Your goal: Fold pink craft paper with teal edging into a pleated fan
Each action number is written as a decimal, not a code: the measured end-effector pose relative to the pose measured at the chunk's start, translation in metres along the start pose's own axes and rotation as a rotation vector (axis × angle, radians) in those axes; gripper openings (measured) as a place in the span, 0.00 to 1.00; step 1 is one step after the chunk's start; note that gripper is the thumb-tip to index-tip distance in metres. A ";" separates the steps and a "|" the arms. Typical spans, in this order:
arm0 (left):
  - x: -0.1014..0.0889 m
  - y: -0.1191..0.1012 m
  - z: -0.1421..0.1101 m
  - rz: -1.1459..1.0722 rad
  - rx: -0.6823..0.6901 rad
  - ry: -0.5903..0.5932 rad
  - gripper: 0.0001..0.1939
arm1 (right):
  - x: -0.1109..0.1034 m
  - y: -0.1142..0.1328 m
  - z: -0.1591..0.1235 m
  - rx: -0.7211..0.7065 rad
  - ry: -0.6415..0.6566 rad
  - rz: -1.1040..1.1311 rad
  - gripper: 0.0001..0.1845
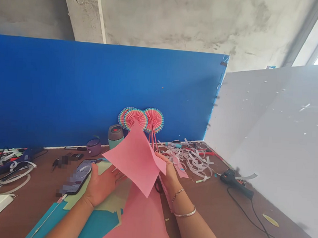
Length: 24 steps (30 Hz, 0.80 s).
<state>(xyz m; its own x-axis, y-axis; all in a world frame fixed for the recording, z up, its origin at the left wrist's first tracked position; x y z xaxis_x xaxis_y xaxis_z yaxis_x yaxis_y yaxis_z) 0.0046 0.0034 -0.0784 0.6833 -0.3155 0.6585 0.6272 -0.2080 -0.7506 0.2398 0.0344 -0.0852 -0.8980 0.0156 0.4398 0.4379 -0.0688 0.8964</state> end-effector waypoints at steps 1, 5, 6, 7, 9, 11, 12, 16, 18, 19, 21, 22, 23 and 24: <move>0.002 0.001 0.000 0.011 0.011 0.027 0.47 | -0.002 -0.003 0.001 0.014 -0.016 -0.007 0.21; 0.003 0.003 -0.001 0.062 0.054 0.079 0.42 | -0.002 -0.012 0.002 -0.030 0.001 -0.121 0.18; 0.001 0.003 0.000 0.060 0.069 0.066 0.41 | 0.000 -0.013 0.001 -0.060 0.028 -0.174 0.17; -0.001 0.003 0.000 0.052 0.085 0.038 0.41 | 0.003 -0.014 0.000 -0.084 0.057 -0.229 0.17; -0.006 0.003 0.002 0.022 0.108 -0.042 0.39 | 0.008 -0.015 -0.002 -0.118 0.111 -0.318 0.18; -0.011 0.004 0.004 -0.011 0.108 -0.149 0.33 | 0.012 -0.014 -0.004 -0.153 0.149 -0.373 0.18; -0.014 0.004 0.005 -0.018 0.100 -0.210 0.30 | 0.013 -0.013 -0.005 -0.168 0.167 -0.393 0.18; -0.023 0.003 0.009 0.016 0.082 -0.434 0.20 | 0.018 -0.009 -0.010 -0.106 0.290 -0.437 0.22; -0.025 0.001 0.009 0.025 0.094 -0.479 0.19 | 0.020 -0.007 -0.013 -0.001 0.393 -0.351 0.24; -0.026 0.000 0.009 0.027 0.098 -0.483 0.18 | 0.021 -0.005 -0.014 0.052 0.434 -0.278 0.26; -0.026 -0.001 0.008 0.035 0.095 -0.469 0.18 | 0.022 -0.002 -0.015 0.145 0.463 -0.137 0.27; -0.025 -0.001 0.008 0.046 0.086 -0.452 0.18 | 0.021 -0.002 -0.014 0.181 0.458 -0.100 0.27; -0.024 -0.001 0.007 0.062 0.072 -0.431 0.18 | 0.021 -0.003 -0.014 0.213 0.450 -0.094 0.26; -0.022 0.000 0.006 0.083 0.055 -0.407 0.18 | 0.020 -0.005 -0.014 0.238 0.449 -0.117 0.26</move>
<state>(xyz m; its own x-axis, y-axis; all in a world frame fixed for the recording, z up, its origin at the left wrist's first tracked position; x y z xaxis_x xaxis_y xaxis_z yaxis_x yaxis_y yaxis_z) -0.0080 0.0158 -0.0923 0.8173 0.0649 0.5725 0.5754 -0.1438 -0.8051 0.2189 0.0212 -0.0819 -0.8494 -0.4229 0.3156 0.2844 0.1368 0.9489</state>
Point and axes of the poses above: each hand's wrist, its own z-axis towards the middle knuckle, its own x-axis out of the palm, y = z × x, the point moved 3 cm from there along z, towards the middle knuckle, and after that the axes turned 2 degrees about x, right-handed, at the moved point
